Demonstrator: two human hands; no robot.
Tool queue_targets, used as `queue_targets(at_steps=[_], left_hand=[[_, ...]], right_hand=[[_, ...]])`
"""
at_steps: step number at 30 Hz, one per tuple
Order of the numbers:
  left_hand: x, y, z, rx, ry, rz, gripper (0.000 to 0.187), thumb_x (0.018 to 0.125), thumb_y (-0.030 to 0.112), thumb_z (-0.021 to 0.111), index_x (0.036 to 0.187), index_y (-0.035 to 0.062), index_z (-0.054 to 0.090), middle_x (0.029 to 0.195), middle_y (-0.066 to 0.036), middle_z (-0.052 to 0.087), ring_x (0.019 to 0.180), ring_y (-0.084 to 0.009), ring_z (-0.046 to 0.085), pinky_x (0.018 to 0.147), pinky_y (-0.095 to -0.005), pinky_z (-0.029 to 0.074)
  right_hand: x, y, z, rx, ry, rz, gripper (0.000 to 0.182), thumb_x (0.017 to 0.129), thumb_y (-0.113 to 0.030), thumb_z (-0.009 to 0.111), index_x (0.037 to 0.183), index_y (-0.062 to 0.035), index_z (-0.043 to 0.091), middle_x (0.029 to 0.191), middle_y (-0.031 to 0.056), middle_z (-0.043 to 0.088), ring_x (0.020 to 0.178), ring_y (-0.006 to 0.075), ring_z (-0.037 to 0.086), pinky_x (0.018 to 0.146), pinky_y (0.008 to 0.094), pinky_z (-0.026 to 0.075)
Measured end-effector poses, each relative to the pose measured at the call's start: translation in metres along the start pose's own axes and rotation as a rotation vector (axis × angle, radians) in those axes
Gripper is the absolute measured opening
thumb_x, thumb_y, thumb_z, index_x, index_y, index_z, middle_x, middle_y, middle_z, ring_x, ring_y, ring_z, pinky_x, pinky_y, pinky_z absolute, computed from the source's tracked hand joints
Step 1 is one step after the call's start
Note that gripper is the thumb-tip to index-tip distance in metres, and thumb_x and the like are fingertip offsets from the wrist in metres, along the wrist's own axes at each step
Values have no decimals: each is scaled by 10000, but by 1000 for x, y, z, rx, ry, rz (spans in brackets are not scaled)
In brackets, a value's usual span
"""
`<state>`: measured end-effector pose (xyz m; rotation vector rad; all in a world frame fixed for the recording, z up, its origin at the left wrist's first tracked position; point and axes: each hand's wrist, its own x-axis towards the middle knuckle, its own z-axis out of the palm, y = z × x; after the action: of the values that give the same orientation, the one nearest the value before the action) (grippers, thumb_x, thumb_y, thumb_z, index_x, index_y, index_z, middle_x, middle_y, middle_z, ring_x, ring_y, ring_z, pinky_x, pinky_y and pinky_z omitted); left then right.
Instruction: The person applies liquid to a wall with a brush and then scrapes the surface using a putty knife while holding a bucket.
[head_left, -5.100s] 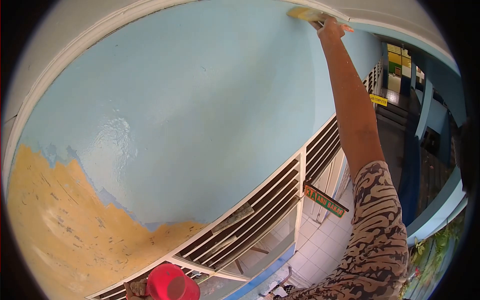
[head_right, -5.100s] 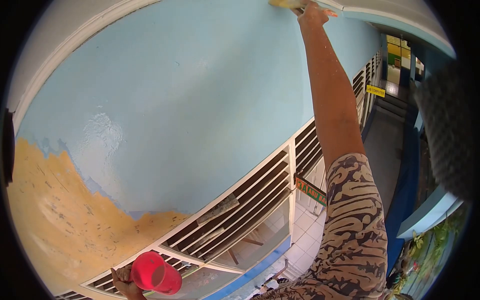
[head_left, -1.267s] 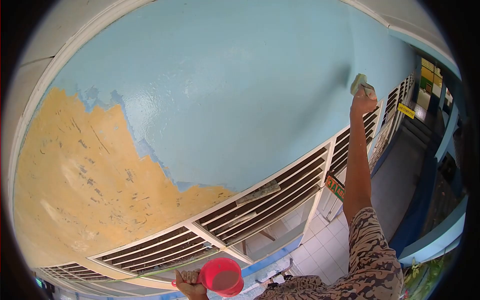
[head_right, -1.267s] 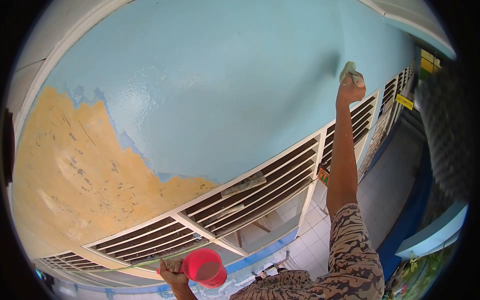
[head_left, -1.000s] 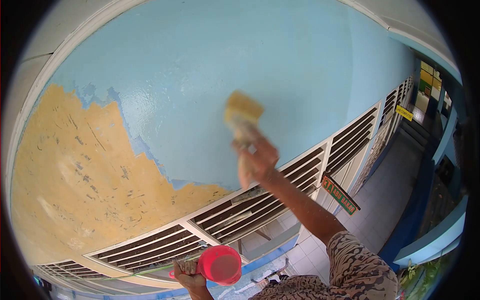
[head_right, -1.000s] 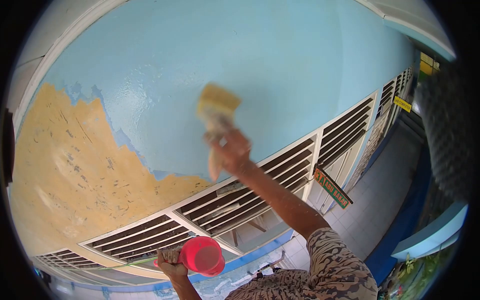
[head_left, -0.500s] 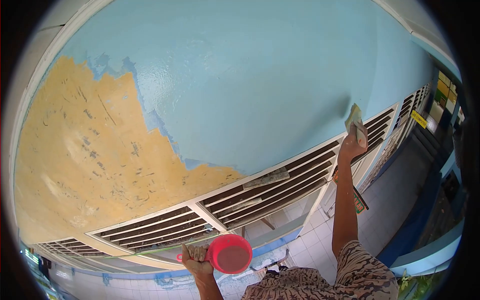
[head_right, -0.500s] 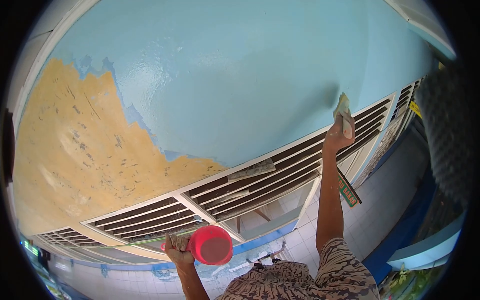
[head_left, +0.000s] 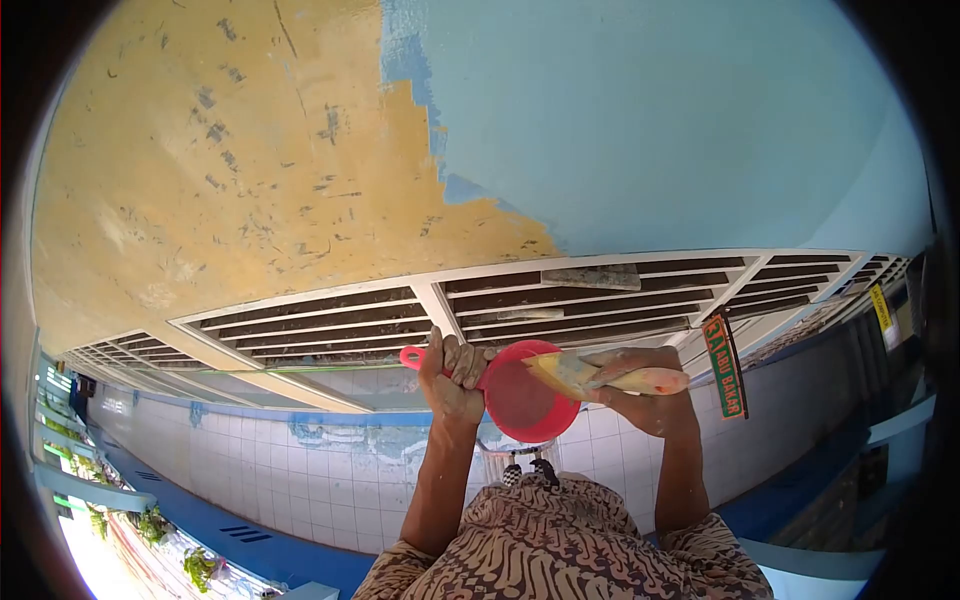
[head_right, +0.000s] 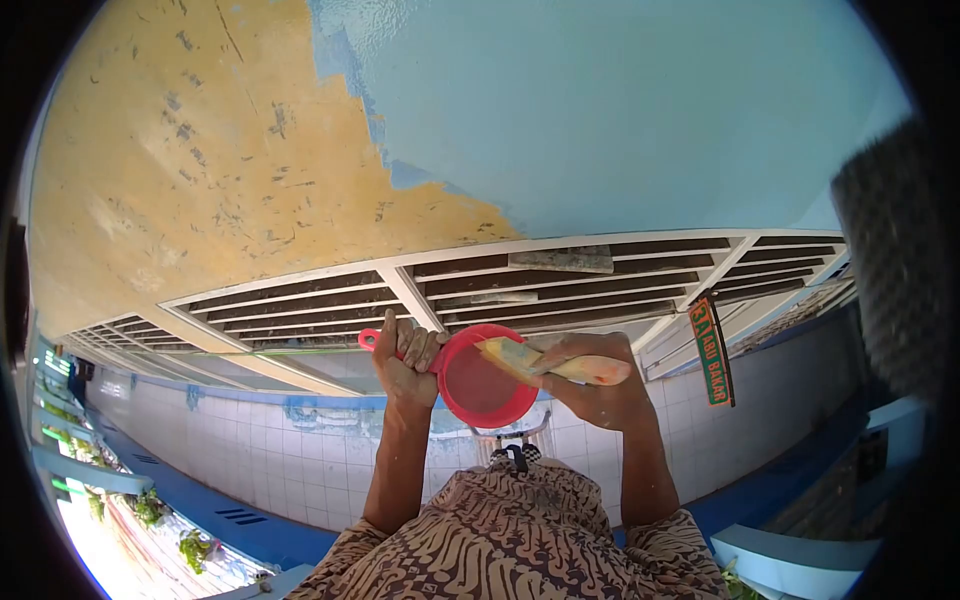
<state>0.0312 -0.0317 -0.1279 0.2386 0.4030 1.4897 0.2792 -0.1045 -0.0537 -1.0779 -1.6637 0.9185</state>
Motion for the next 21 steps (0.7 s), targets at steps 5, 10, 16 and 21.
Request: queue_targets(at_steps=[5, 10, 16, 21], left_hand=[[3, -14, 13, 7, -47, -23, 516, 1046, 385, 483, 591, 193, 333, 443, 53, 229, 401, -121, 230, 706, -320, 453], [4, -20, 15, -8, -23, -95, 513, 1043, 405, 479, 598, 190, 339, 447, 52, 237, 414, -124, 246, 716, -312, 448], [16, -26, 6, -66, 10, -75, 509, 1043, 394, 479, 598, 191, 339, 448, 50, 244, 413, -126, 244, 718, -309, 447], [15, -25, 13, -83, 36, -38, 503, 1035, 373, 500, 603, 177, 333, 470, 37, 231, 439, -130, 226, 702, -319, 441]], right_hand=[[12, 19, 46, -159, -115, 11, 144, 778, -16, 780, 913, -35, 733, 961, 140, 755, 817, 232, 743, 710, 335, 590], [7, 17, 44, -246, -28, -66, 120, 793, -7, 745, 901, -56, 725, 943, 125, 756, 798, 276, 744, 714, 326, 590], [-5, -8, 13, 83, 170, -143, 173, 772, 39, 781, 933, 4, 727, 1008, 211, 744, 869, 220, 750, 731, 313, 605], [-11, 17, 26, -26, 103, -108, 201, 768, 39, 808, 940, -9, 715, 1063, 228, 734, 918, 250, 743, 764, 344, 611]])
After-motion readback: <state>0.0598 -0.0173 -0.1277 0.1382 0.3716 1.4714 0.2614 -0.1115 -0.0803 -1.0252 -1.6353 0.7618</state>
